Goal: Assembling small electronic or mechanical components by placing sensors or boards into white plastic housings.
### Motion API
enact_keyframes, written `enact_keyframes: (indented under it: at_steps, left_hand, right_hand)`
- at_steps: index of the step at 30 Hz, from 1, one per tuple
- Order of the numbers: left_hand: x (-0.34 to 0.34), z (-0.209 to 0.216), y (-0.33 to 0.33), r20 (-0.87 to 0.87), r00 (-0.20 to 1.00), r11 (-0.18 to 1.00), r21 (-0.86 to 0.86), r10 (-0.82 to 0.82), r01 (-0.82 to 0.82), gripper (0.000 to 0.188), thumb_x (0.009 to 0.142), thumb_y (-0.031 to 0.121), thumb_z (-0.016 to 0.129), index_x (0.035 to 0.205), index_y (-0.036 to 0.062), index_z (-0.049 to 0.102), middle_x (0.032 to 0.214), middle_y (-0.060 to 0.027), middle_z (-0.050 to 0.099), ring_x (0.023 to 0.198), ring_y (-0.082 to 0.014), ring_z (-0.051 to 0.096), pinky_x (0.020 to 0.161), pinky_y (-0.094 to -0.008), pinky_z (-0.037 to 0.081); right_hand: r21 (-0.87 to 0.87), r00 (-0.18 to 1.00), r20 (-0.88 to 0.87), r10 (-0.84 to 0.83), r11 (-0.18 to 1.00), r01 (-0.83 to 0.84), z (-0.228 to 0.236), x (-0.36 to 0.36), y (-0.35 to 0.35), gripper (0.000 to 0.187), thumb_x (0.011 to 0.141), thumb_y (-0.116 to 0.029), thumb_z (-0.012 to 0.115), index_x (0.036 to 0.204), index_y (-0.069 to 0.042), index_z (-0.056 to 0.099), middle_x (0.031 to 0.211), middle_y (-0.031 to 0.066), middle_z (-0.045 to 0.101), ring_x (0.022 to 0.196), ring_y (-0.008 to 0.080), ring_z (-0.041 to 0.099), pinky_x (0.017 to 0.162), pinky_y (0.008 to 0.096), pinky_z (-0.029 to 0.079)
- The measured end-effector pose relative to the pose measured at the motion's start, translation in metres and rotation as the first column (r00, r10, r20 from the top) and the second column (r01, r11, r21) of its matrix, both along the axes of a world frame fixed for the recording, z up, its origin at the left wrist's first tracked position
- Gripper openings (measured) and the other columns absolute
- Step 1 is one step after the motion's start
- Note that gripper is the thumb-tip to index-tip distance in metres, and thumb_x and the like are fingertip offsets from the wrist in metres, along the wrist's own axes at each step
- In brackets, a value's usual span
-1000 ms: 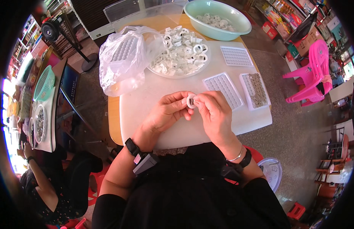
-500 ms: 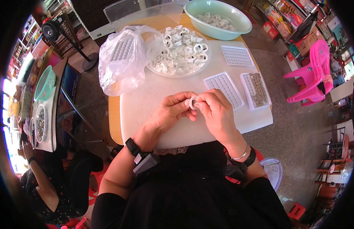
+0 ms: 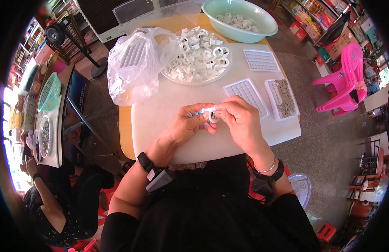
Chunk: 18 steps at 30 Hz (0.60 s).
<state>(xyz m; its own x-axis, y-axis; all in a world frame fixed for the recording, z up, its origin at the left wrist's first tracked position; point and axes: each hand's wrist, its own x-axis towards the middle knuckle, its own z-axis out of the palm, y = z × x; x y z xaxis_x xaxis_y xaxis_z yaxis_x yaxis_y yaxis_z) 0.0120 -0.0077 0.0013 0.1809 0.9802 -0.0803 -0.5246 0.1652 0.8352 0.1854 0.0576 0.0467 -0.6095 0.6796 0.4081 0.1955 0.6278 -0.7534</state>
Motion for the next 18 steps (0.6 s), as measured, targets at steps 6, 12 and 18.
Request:
enact_keyframes:
  at_steps: [6,12,18]
  left_hand:
    - [0.0,0.002,-0.001,0.033,0.999,1.0,-0.026,0.007,-0.006,0.032,0.095,0.015,0.052,0.121,-0.0034,0.053,0.102,-0.0093,0.061,0.086,-0.0185,0.062,0.078,-0.032,0.052]
    - [-0.002,-0.001,0.002,0.073,0.997,0.998,-0.063,0.004,0.001,0.032,0.094,0.016,0.053,0.119,-0.0036,0.053,0.098,-0.0093,0.061,0.084,-0.0172,0.062,0.075,-0.0289,0.052]
    - [-0.005,0.0,0.002,0.209,0.978,0.999,-0.041,-0.025,0.034,0.029,0.094,0.016,0.053,0.115,-0.0037,0.054,0.094,-0.01,0.061,0.08,-0.0174,0.062,0.073,-0.029,0.053]
  right_hand:
    - [-0.207,0.996,-0.085,0.005,0.978,-0.023,-0.003,-0.005,0.003,0.01,0.079,0.006,0.063,0.087,0.001,0.061,0.082,0.0057,0.057,0.071,0.015,0.06,0.063,0.0267,0.049]
    - [-0.438,0.99,-0.138,-0.001,0.897,-0.06,-0.001,-0.008,0.004,0.008,0.082,0.006,0.061,0.088,0.0,0.061,0.083,0.0038,0.056,0.077,0.0105,0.058,0.069,0.024,0.047]
    - [-0.59,0.963,-0.268,0.042,0.782,-0.199,0.005,-0.006,0.005,0.008,0.083,0.005,0.06,0.09,0.001,0.06,0.086,0.0033,0.059,0.078,0.0102,0.059,0.071,0.0244,0.048]
